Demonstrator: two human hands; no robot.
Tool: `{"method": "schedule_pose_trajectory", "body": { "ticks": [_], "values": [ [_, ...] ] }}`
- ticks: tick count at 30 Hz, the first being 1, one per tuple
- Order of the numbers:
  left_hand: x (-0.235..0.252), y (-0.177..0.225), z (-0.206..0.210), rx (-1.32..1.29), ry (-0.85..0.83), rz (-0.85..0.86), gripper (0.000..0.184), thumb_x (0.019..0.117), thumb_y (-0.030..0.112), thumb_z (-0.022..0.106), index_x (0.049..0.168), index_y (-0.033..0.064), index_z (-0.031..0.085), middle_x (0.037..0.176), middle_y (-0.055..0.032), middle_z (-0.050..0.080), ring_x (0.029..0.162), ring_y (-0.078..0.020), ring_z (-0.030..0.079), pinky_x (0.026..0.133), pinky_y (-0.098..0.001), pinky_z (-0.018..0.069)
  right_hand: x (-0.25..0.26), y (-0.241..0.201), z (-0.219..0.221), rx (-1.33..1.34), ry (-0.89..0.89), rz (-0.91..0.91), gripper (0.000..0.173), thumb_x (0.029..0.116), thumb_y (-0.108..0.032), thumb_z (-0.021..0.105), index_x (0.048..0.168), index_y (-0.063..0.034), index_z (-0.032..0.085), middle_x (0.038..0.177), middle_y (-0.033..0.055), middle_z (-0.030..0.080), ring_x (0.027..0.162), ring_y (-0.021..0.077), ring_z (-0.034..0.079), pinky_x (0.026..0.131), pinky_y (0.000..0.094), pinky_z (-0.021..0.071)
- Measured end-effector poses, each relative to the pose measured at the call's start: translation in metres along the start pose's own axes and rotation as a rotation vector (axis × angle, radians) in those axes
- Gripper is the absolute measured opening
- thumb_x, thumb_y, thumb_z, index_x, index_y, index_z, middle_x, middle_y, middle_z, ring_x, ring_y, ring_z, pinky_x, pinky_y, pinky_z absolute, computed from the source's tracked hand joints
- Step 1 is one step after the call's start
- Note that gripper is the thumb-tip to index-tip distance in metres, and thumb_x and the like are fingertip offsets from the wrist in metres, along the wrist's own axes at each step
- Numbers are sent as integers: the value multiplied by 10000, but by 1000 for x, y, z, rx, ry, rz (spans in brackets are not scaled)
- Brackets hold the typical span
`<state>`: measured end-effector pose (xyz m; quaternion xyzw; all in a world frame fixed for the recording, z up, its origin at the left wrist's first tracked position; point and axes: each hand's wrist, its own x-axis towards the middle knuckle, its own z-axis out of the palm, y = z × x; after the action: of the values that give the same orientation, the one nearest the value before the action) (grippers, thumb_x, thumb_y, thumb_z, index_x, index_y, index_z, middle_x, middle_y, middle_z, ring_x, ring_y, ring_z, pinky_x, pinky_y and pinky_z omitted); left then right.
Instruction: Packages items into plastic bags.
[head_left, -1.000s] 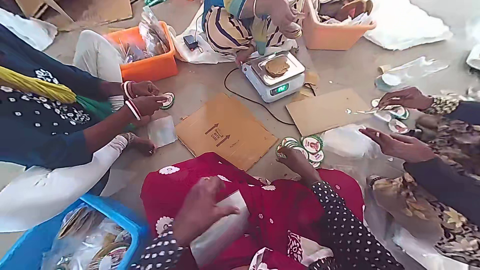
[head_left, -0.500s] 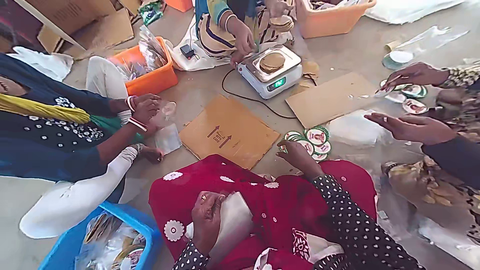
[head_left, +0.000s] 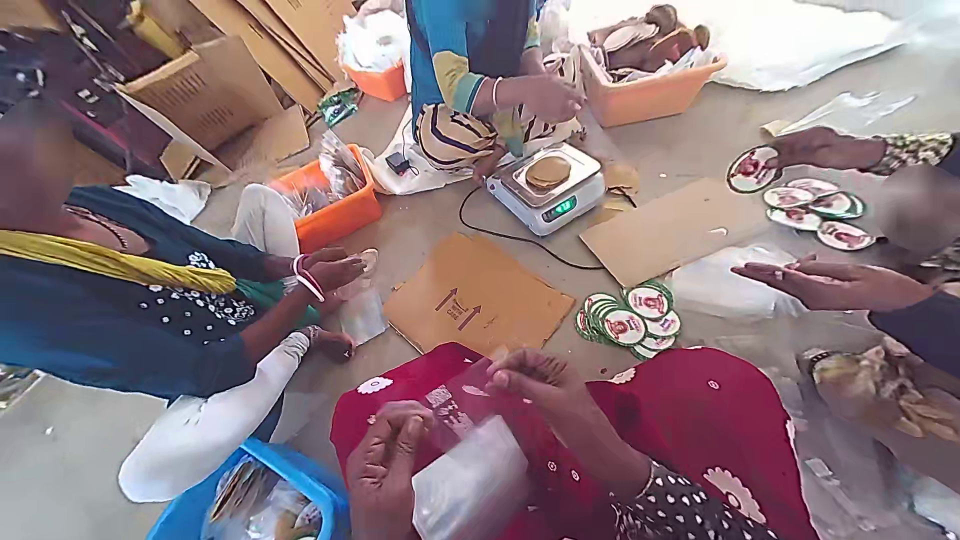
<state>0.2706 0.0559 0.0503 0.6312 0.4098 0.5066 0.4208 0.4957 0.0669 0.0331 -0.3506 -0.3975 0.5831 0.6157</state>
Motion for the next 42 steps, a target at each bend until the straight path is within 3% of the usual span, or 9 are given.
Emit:
{"method": "schedule_pose_trajectory", "body": {
  "ticks": [3, 7, 16, 22, 29, 32, 33, 39, 42],
  "values": [
    [4, 8, 4, -141, -160, -141, 165, 951, 160, 694, 1094, 80, 695, 1075, -15, 723, 986, -118, 697, 883, -278, 590, 11, -14, 0, -129, 80, -125, 136, 1008, -37, 576, 1015, -10, 709, 897, -13, 727, 813, 43, 689, 776, 231, 596],
    [32, 16, 6, -141, -278, -140, 577, 955, 424, 680, 1331, -5, 592, 1261, -107, 671, 1143, -210, 654, 954, -341, 563, 15, -11, -8, -646, 72, -438, 207, 1037, -121, 557, 983, 3, 713, 835, 29, 689, 689, 4, 606, 640, 154, 519],
    [39, 20, 45, -249, -377, -333, 200, 973, 54, 606, 1106, -44, 718, 1006, -105, 746, 886, -127, 711, 819, -272, 598, 10, 2, -13, -913, 112, -513, 422, 1065, -335, 532, 791, -31, 632, 642, 58, 564, 581, 118, 550, 550, 260, 456],
    [29, 12, 47, -268, -426, -377, 116, 953, 28, 630, 967, 0, 741, 786, -39, 717, 575, -58, 630, 527, -214, 555, 16, 7, -15, -934, 91, -533, 533, 1082, -406, 464, 720, -34, 585, 590, 59, 507, 544, 138, 519, 517, 285, 423],
    [28, 5, 68, -574, -302, -397, 43, 900, 87, 741, 888, 49, 723, 764, -25, 681, 580, -19, 590, 520, -169, 501, 32, 16, -16, -601, 53, -421, 501, 1109, -402, 396, 858, -45, 640, 706, -14, 563, 650, 8, 538, 599, 198, 458],
    [34, 6, 69, -550, -193, -349, 104, 855, 108, 801, 851, 46, 717, 747, -41, 680, 580, -31, 602, 499, -173, 500, 31, 1, -30, -728, 127, -424, 464, 1083, -432, 446, 1149, -59, 715, 1136, 67, 718, 1087, 143, 658, 940, 368, 546],
    [38, 6, 68, -529, -158, -327, 119, 846, 100, 810, 842, 42, 706, 738, -47, 675, 578, -39, 605, 499, -180, 506, 29, -8, -33, -769, 161, -442, 440, 1076, -427, 464, 1170, -76, 714, 1169, 62, 714, 1114, 154, 652, 950, 377, 542],
    [43, 7, 81, -150, -137, -39, 99, 854, 71, 753, 827, 70, 658, 704, 43, 645, 601, -10, 598, 563, -173, 529, -1, -40, -15, -825, 90, -386, 458, 994, -494, 609, 1139, -75, 722, 1053, 29, 721, 940, 66, 662, 762, 234, 550],
    [37, 0, 95, -44, -120, 78, 132, 828, 77, 759, 782, 78, 635, 675, 55, 614, 591, -9, 573, 565, -172, 511, 0, -32, -14, -743, 114, -321, 186, 965, -244, 672, 973, -75, 747, 897, -5, 714, 812, 25, 645, 711, 189, 530]
  ]
}}
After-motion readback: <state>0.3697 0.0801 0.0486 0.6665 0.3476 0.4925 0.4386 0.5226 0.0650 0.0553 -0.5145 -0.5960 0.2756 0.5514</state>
